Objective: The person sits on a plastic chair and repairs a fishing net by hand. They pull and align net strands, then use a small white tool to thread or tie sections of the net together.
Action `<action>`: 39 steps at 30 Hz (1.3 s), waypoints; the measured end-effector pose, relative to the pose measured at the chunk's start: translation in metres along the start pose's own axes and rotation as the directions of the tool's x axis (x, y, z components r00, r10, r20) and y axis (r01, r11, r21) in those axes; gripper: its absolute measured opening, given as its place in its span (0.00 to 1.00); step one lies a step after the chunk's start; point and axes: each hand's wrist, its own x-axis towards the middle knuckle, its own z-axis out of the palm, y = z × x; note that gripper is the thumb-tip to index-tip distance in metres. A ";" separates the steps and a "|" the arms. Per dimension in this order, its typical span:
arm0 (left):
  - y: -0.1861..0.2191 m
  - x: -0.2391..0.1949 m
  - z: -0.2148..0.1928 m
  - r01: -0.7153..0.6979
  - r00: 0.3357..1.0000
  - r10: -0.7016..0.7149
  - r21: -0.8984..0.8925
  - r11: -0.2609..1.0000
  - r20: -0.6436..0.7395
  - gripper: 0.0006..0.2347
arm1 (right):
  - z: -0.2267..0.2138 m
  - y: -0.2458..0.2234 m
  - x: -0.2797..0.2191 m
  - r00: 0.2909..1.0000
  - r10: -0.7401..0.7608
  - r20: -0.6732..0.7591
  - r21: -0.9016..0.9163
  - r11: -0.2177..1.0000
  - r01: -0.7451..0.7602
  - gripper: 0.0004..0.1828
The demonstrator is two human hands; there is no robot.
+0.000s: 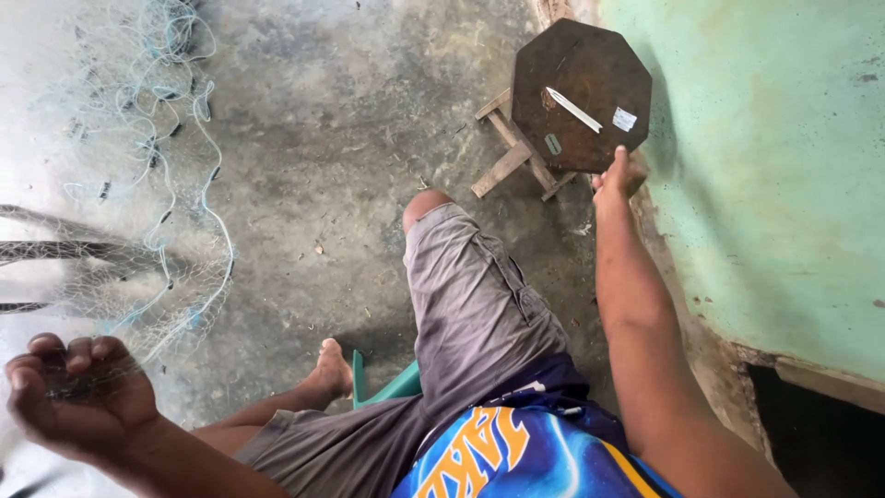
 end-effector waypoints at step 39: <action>-0.003 -0.017 0.030 -0.072 0.986 0.094 -0.155 0.985 0.140 0.03 | 0.186 0.086 -0.105 0.142 -0.436 0.888 -0.148 0.020 0.989 0.14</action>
